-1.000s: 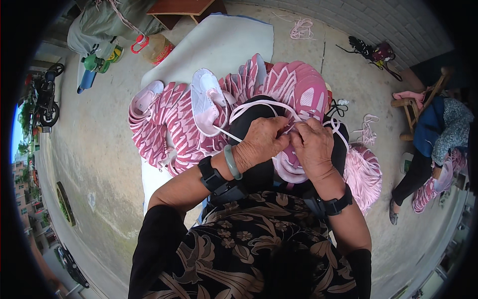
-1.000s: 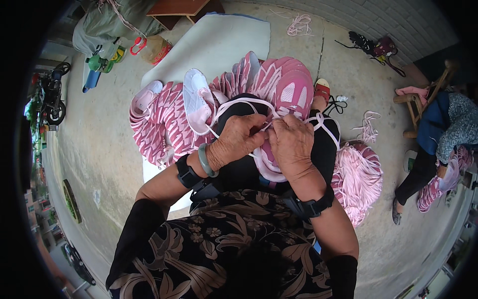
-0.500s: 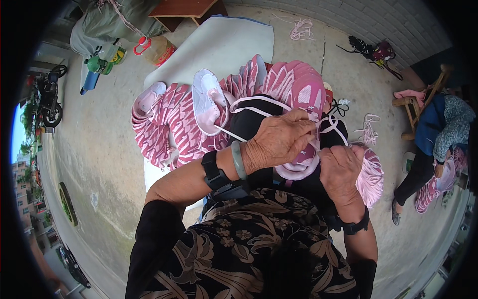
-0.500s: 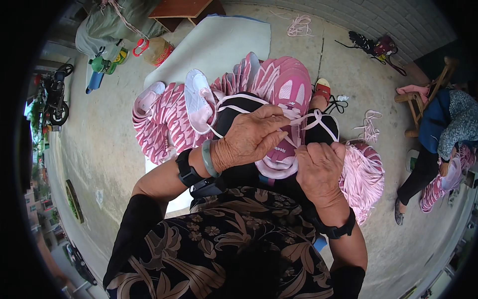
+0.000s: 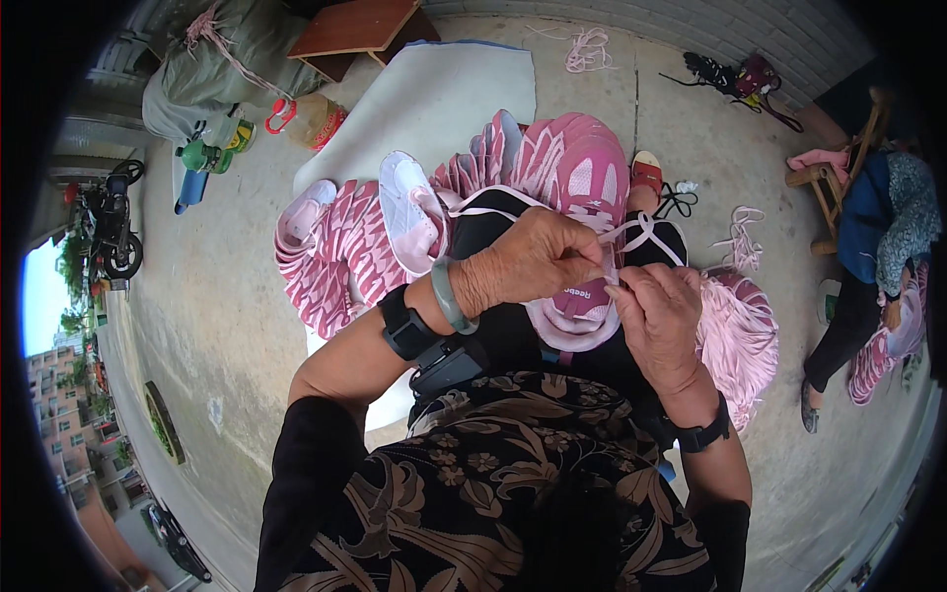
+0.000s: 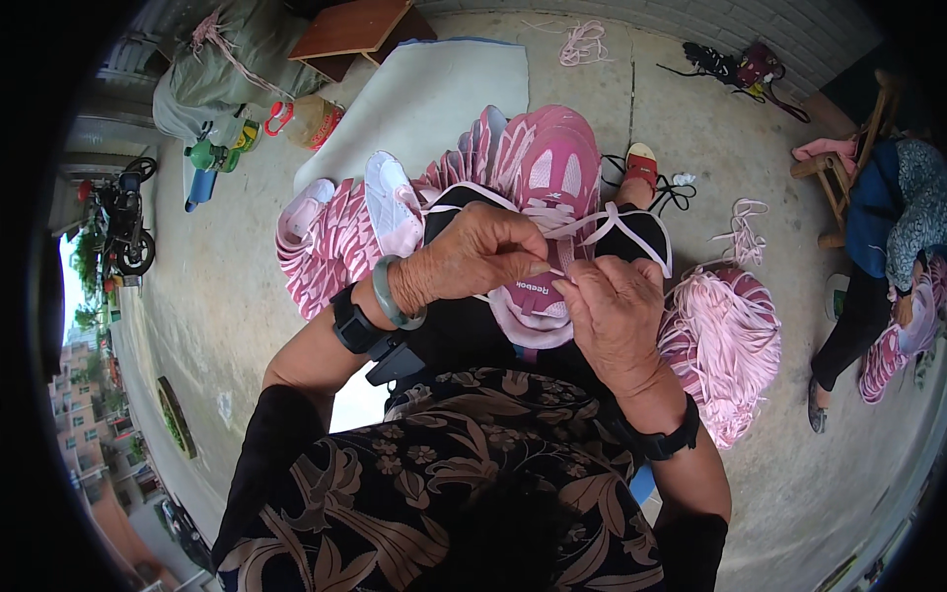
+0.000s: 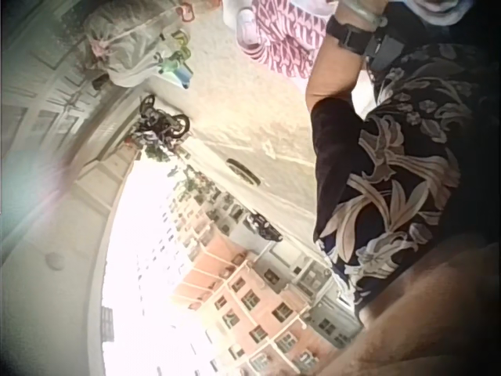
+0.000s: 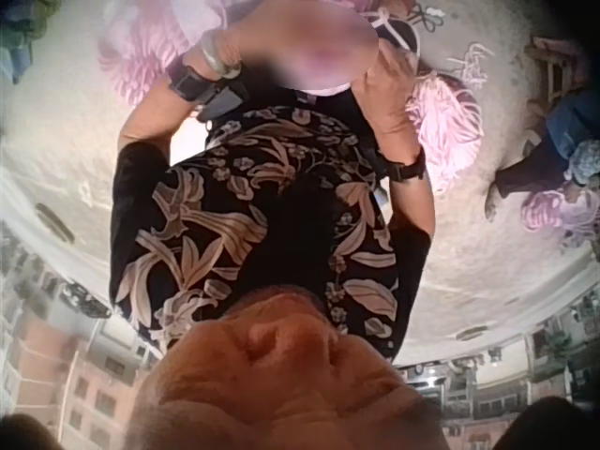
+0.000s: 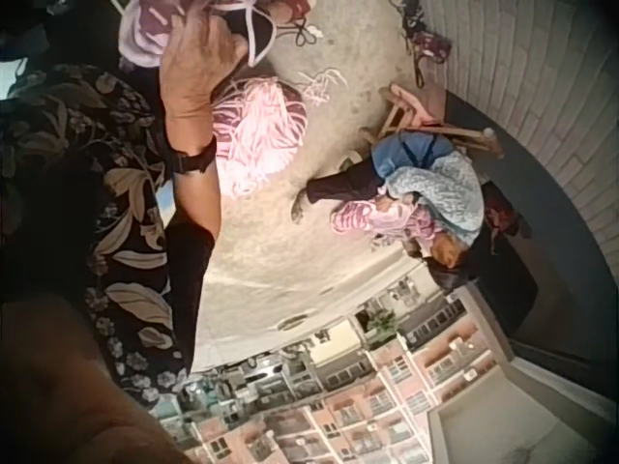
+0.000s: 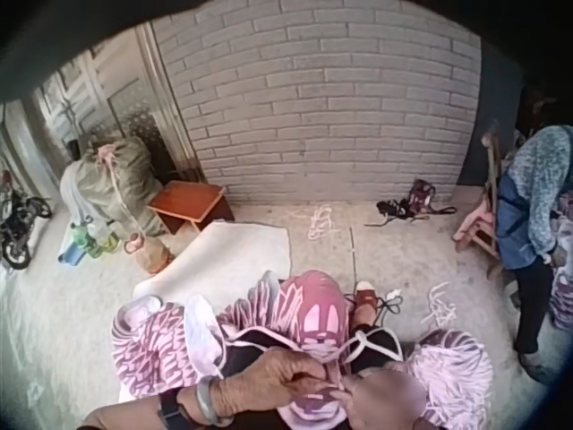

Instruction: The person threads pink shoelaces through the eyelets of a pink Reebok sneaker, pulling the laces tight and tying a knot. They repeat this process on a second shoe, handling the laces and shoes by hand.

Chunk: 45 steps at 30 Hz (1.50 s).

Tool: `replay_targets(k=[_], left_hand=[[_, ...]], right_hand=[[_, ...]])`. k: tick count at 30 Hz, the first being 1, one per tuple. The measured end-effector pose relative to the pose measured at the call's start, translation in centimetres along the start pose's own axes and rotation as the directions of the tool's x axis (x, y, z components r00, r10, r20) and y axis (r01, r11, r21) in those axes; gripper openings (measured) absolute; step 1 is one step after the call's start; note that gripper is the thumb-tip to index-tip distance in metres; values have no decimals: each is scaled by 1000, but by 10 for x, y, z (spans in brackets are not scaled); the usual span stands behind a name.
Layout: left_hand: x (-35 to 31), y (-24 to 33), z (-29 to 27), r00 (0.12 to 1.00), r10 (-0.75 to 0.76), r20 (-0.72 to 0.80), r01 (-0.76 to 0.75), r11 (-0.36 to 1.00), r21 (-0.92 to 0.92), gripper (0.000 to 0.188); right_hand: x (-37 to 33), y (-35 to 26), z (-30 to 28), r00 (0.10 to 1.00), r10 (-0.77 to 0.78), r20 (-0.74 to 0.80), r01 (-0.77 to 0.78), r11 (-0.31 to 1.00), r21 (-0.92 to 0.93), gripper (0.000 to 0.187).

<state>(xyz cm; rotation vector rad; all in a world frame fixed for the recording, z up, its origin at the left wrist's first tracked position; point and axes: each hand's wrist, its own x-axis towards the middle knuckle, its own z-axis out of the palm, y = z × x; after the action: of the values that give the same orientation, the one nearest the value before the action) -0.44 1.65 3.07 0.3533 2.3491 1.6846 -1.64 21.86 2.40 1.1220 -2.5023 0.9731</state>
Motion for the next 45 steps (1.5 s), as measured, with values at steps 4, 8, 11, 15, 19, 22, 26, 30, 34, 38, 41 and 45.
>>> replay_targets(k=[4,8,11,15,19,22,26,30,34,38,41,45], left_hand=[[-8,-19,-4,988,14,-155,20,975,219,10],[-12,-27,4,971,190,-146,-86,845,528,13],[-12,-25,7,988,131,-84,-47,762,646,9],[-9,-17,7,997,71,-20,-35,687,726,7],[-6,-19,6,999,51,7,-40,680,732,8],[-1,-25,6,997,43,64,-77,648,758,7],[7,-26,2,985,54,162,-155,680,717,9],[14,-27,6,972,94,216,-222,670,708,13],[9,-16,2,975,24,220,-186,628,756,17],[1,-21,4,990,2,140,-110,627,771,21],[0,-19,21,996,77,46,-84,622,779,21],[5,-21,34,994,100,-40,-32,628,778,21]], right_hand=[[-7,9,26,986,157,46,-161,982,97,24],[-11,10,30,974,215,67,-223,960,168,23],[-11,12,31,974,220,62,-227,956,184,22],[-13,14,33,967,244,70,-253,943,215,23],[-13,14,34,971,234,52,-239,943,230,23],[-14,15,36,967,249,50,-253,930,268,23],[-17,19,41,952,301,62,-300,868,395,21],[-17,20,45,949,313,38,-288,813,505,20],[-19,21,45,937,346,47,-314,775,548,19],[-19,18,47,935,354,26,-311,781,542,19],[-17,16,49,932,362,-11,-306,803,512,20],[-11,15,52,934,354,-36,-302,842,448,19]])
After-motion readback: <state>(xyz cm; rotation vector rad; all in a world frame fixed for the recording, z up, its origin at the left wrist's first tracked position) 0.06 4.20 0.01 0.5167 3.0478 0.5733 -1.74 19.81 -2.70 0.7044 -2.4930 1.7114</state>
